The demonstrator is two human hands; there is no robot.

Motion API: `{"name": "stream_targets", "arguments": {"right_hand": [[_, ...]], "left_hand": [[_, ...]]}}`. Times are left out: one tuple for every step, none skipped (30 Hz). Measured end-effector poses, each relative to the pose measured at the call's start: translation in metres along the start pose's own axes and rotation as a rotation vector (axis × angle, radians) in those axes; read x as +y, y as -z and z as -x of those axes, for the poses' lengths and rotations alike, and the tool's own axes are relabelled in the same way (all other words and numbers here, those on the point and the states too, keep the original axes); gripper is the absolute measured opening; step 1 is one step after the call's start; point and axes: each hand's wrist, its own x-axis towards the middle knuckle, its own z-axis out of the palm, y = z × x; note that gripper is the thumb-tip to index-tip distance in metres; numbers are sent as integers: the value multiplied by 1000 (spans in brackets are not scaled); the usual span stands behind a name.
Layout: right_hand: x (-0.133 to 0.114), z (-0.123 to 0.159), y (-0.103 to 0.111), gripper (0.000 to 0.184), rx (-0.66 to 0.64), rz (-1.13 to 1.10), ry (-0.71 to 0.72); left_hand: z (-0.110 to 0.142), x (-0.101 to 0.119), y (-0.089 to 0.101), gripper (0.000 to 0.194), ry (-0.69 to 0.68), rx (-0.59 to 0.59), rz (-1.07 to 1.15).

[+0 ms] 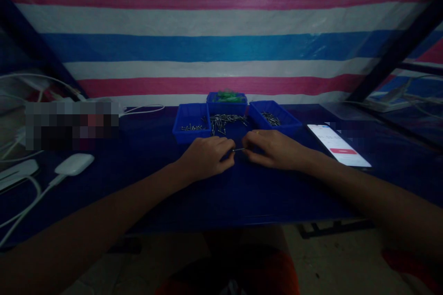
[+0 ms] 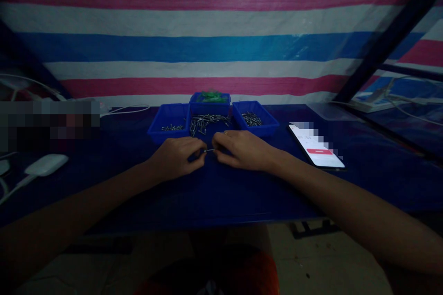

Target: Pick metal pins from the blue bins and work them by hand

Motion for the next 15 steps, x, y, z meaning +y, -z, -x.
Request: {"name": "stream_targets", "arguments": {"right_hand": [[-1,0,0,12,-18,-5,18],[-1,0,0,14,-32,-6,30],[-1,0,-1,15,-42,-4,36],[-1,0,-1,16,-45,1,34],[-1,1,-2,17,-43,7,30],[0,1,-2,18,-39,12,25],[1,1,-3,19,-38,17,22],[1,1,-3,20,-37,22,20],[2,1,-3,21,-39,28,19],[2,1,-4,21,-42,34,20],[3,0,-4,21,-46,41,21],[3,0,-4,22,-49,47,22],[2,0,-4,22,-50,51,23],[2,0,-4,22,-51,53,23],[2,-1,-4,22,-51,55,20]], "left_hand": [[0,0,0,12,-1,-17,1],[0,0,0,12,-3,-31,2],[0,0,0,12,-4,-43,5],[0,1,0,11,-2,-52,7],[0,1,0,11,0,-59,8],[0,1,-1,12,2,-63,7],[0,1,-1,12,4,-65,5],[0,1,-1,12,6,-64,0],[0,0,-1,13,5,-62,-5],[0,0,-1,13,3,-58,-10],[1,0,-2,13,2,-54,-13],[1,0,-2,13,1,-51,-16],[1,0,-1,13,-1,-48,-16],[1,0,-1,13,-2,-45,-14],[1,0,-1,13,-1,-39,-11]]}}
